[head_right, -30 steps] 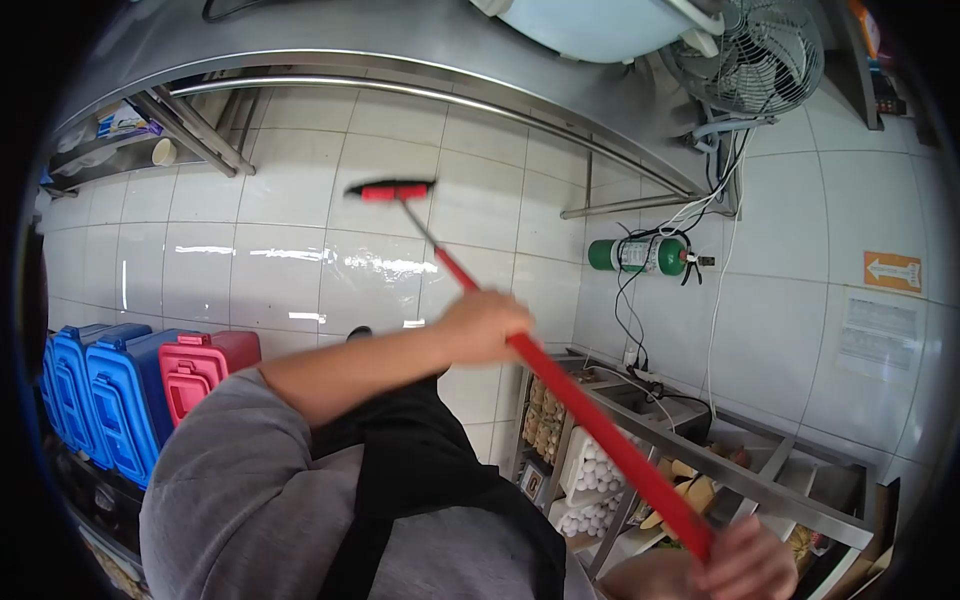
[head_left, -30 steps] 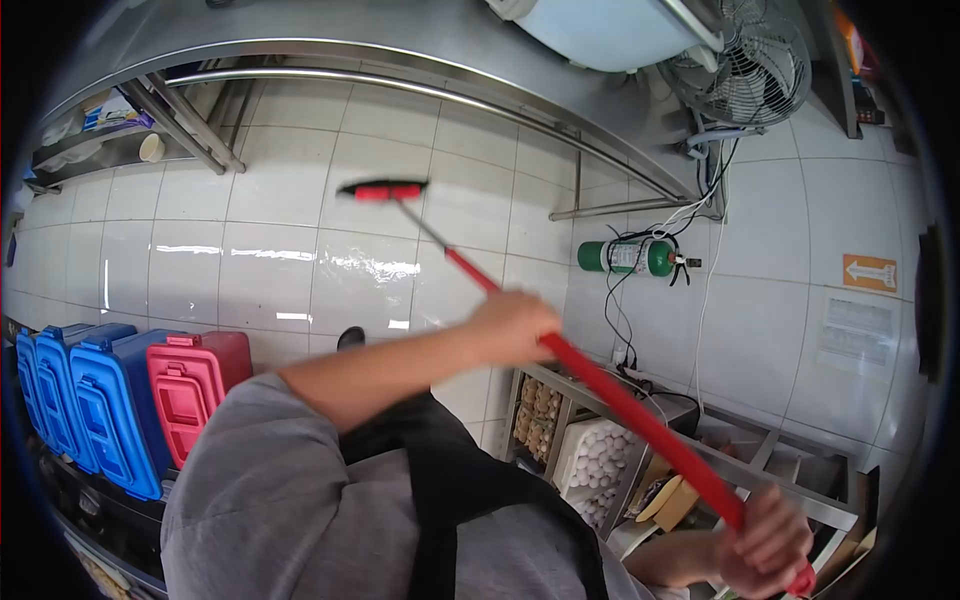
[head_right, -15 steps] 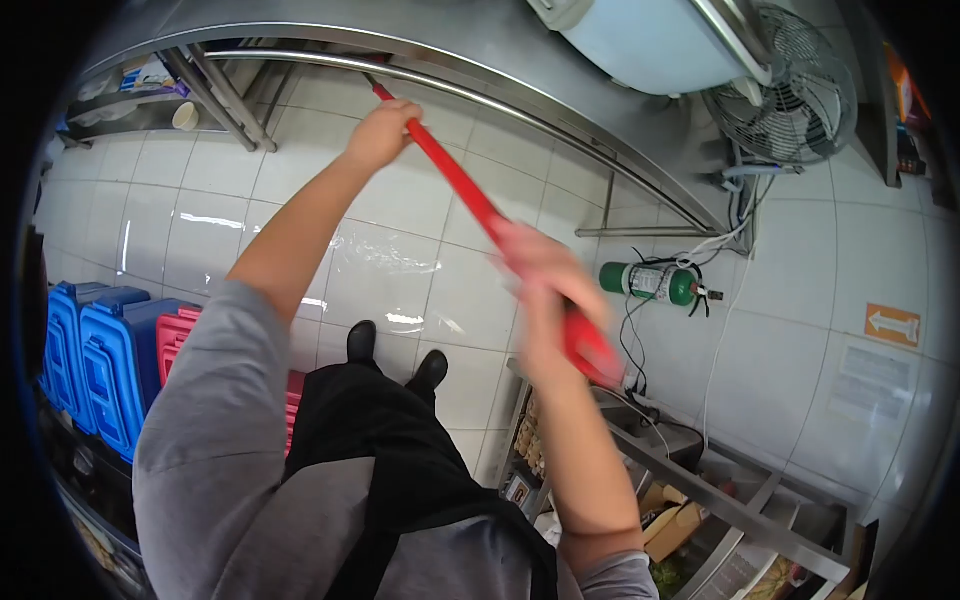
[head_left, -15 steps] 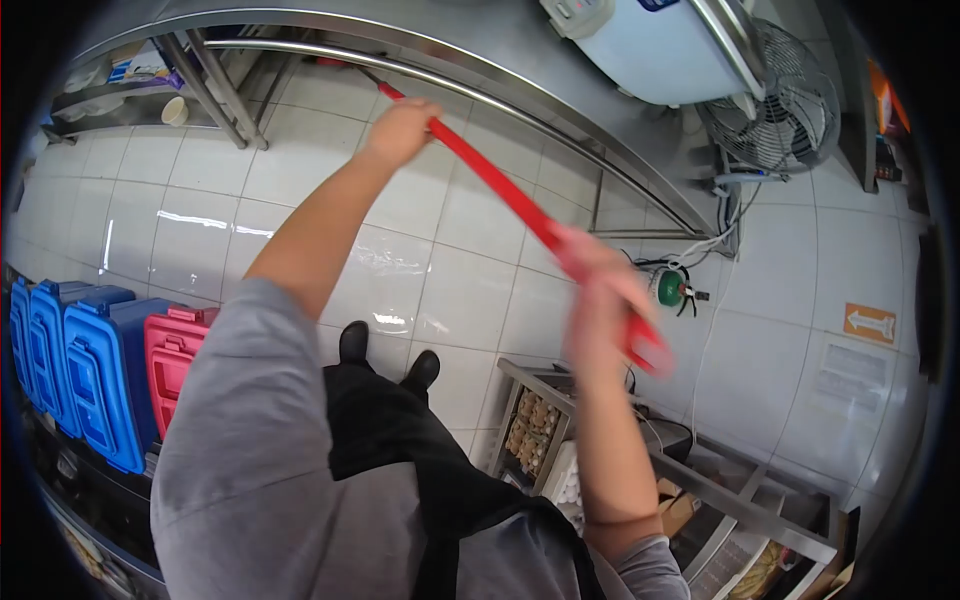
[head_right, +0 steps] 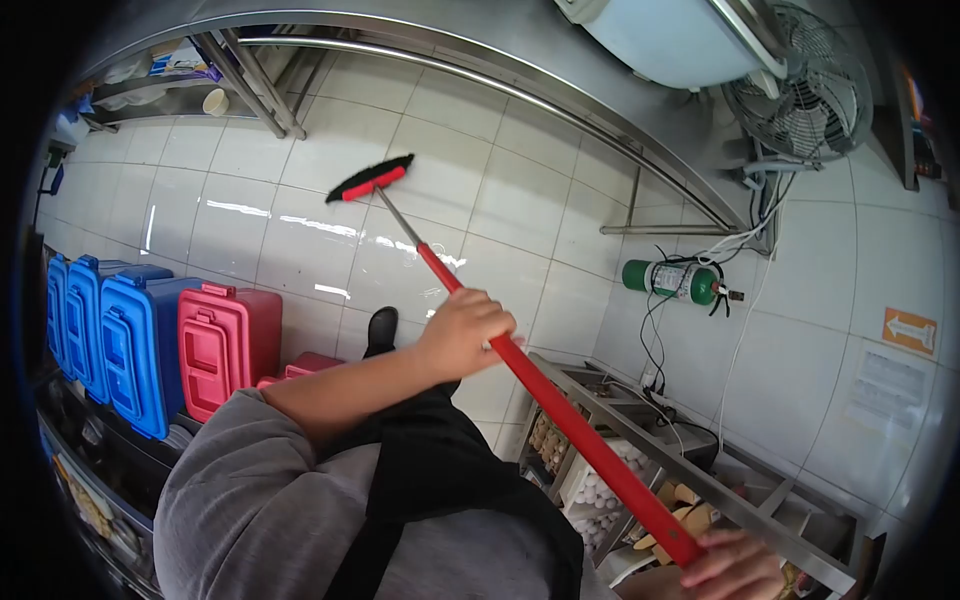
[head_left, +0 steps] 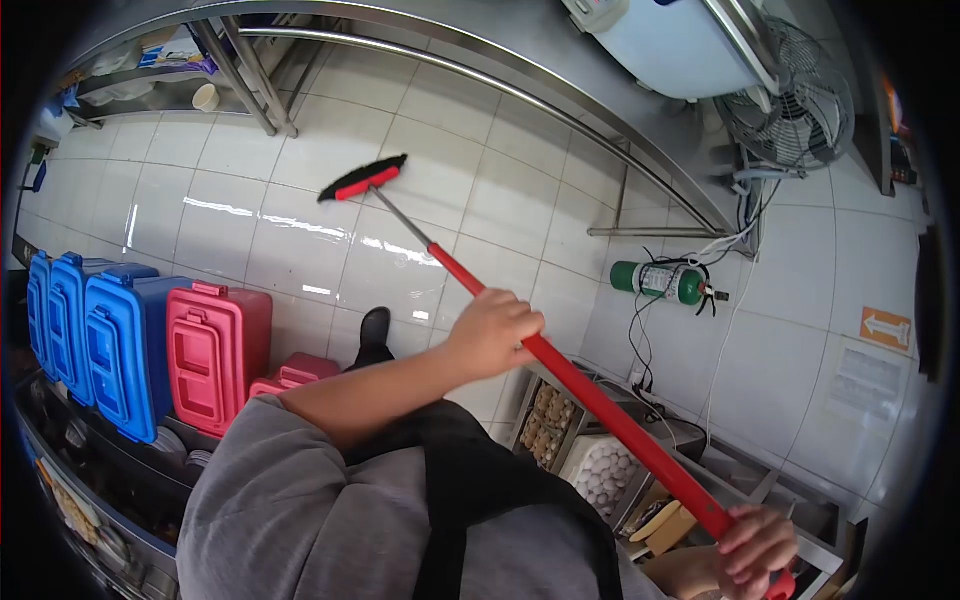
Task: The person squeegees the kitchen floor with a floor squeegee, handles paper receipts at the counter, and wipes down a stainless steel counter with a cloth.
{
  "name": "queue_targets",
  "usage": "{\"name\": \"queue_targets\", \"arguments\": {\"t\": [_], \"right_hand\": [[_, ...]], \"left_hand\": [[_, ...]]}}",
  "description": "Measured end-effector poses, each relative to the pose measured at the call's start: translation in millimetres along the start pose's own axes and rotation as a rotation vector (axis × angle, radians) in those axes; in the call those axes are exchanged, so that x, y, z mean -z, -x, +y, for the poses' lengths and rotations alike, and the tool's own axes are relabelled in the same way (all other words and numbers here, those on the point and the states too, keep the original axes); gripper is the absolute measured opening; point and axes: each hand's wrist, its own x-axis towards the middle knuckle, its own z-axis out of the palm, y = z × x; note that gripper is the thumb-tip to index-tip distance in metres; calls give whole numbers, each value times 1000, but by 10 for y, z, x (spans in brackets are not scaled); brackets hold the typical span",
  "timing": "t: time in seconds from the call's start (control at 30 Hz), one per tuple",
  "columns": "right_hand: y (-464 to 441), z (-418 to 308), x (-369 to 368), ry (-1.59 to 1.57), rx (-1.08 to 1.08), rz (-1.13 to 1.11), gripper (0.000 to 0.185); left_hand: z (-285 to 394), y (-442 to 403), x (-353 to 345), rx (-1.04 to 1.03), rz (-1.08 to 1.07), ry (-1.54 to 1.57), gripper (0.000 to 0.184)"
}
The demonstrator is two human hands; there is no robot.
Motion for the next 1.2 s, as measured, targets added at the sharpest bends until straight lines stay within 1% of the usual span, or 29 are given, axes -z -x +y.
{"name": "queue_targets", "arguments": {"t": [0.03,0.07,0.1,0.13,0.17,0.23,0.3,0.37,0.43,0.47,0.5,0.53,0.57,0.6,0.63,0.67,0.7,0.73,0.77,0.8,0.83,0.87,0.9,0.93,0.97,1.03,1.1,1.17,1.2], "right_hand": [[9,-109,8,51,11,15,35],[85,-148,112,14,1,19,32],[197,-197,286,-22,-13,28,29],[533,-260,624,-59,0,136,31],[587,-364,762,-18,3,123,29],[725,-666,1146,-282,157,-28,21],[623,-845,1021,-496,421,140,22],[647,-1170,1212,-400,351,46,11],[664,-1293,1381,-49,494,151,3],[538,-1192,1399,57,506,108,9],[414,-1091,1458,161,489,88,10],[250,-885,1479,372,535,211,14],[34,-495,1279,334,530,278,17],[-32,-229,1513,375,395,176,20],[-99,36,1747,431,259,70,27],[-166,300,1982,498,130,-38,37],[-327,727,1709,414,158,-133,26],[-489,1154,1435,326,176,-231,22],[-566,1442,1202,230,164,-216,21],[-706,1537,1064,203,159,-264,19],[-842,1567,935,179,152,-309,18],[-956,1557,812,232,138,-326,16],[-1084,1502,688,204,149,-385,16],[-1210,1448,564,175,159,-445,15],[-1423,1307,544,227,151,-499,17],[-1816,1019,459,307,141,-604,19],[-2062,801,247,320,145,-650,18],[-2275,589,-7,312,151,-676,17],[-2376,504,-156,302,156,-681,17]], "left_hand": [[152,36,-85,-14,12,53,20],[249,14,-169,-20,5,63,20],[341,-19,-258,-2,41,56,20],[475,-37,-351,20,70,55,19],[624,-70,-440,18,52,71,19],[965,-214,-620,-83,74,141,21],[1413,-369,-894,-175,81,220,26],[1762,-548,-1204,-228,37,352,33],[1909,-777,-1561,-270,-40,474,38],[1887,-915,-1763,-291,-76,539,38],[1807,-1048,-1996,-311,-112,605,38],[1686,-1166,-2259,-357,-38,583,37],[1537,-1244,-2516,-314,-6,567,33],[1373,-1294,-2759,-271,29,549,29],[1215,-1296,-2985,-263,47,543,29],[1041,-1295,-3188,-99,101,567,26],[856,-1299,-3358,64,154,591,23],[643,-1301,-3518,71,167,588,23],[399,-1307,-3628,151,200,616,21],[230,-1320,-3559,230,236,640,19],[99,-1335,-3485,238,249,632,19],[67,-1319,-3266,287,193,675,19],[21,-1300,-3087,332,138,722,19],[-68,-1284,-2969,295,212,676,20],[-105,-1263,-2715,294,225,676,20],[-77,-1212,-1948,250,228,563,20],[-158,-1211,-1214,180,283,491,19],[-193,-1139,-355,80,391,472,20],[-225,-1073,78,92,422,417,22]]}}
